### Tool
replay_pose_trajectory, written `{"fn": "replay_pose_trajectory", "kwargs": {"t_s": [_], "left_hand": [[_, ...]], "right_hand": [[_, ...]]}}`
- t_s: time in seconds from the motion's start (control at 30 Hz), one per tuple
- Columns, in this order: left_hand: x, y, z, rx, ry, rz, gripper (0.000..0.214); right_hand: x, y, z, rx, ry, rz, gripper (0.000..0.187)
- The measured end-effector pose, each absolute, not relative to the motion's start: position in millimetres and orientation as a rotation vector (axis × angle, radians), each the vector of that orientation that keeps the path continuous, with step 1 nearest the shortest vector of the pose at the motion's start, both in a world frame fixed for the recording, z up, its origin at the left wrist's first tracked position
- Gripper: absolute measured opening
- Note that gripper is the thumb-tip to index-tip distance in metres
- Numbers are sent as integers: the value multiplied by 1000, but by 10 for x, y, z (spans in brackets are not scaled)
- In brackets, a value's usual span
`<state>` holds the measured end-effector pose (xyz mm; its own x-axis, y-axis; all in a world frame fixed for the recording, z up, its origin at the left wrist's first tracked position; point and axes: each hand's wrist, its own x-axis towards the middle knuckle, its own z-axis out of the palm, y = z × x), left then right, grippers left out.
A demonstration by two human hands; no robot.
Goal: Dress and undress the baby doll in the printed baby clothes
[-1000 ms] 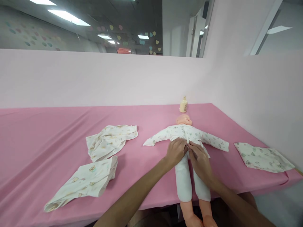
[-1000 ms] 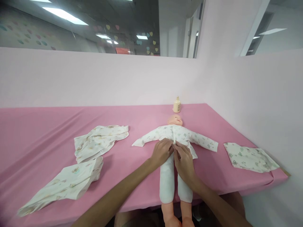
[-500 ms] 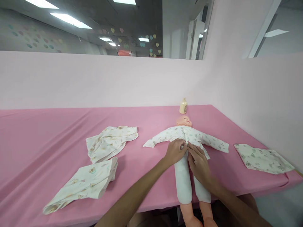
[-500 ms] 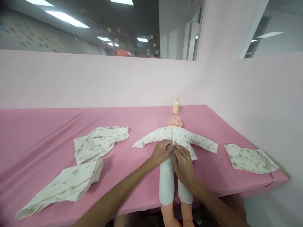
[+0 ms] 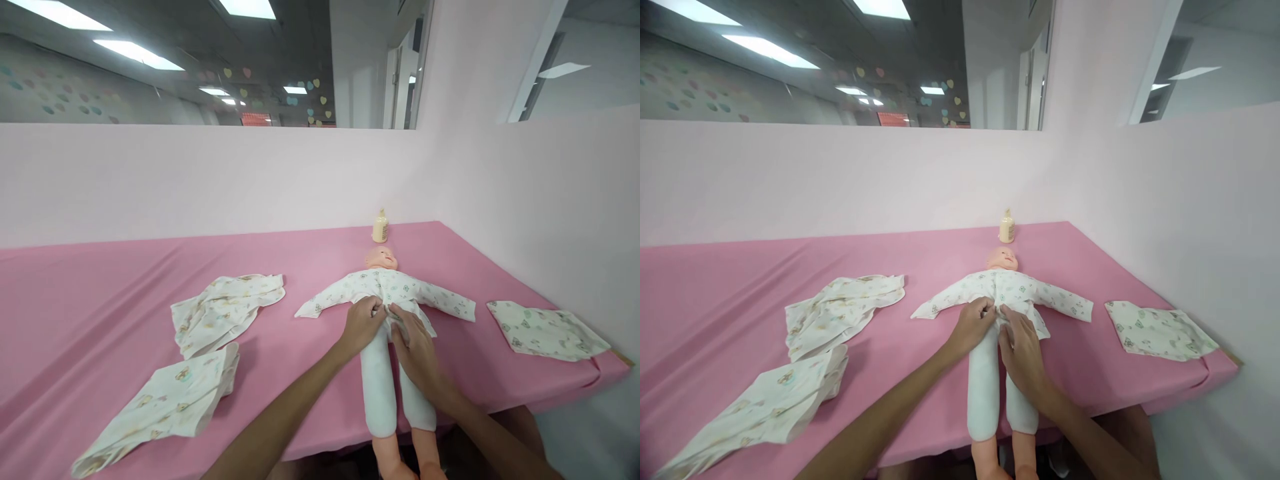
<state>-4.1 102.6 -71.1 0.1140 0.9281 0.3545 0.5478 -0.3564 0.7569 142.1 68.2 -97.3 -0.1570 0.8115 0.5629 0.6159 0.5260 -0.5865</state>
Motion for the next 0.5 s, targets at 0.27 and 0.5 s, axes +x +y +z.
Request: {"fn": "replay_pose_trajectory", "kwargs": {"t_s": [0.27, 0.5], "left_hand": [[-102, 995, -584, 1731, 1252, 1053, 31], [-110, 1004, -583, 1724, 1238, 1020, 34]], "right_hand": [[1337, 734, -946, -1145, -1837, 249, 39], [1337, 755, -992, -1086, -1837, 214, 40]]}}
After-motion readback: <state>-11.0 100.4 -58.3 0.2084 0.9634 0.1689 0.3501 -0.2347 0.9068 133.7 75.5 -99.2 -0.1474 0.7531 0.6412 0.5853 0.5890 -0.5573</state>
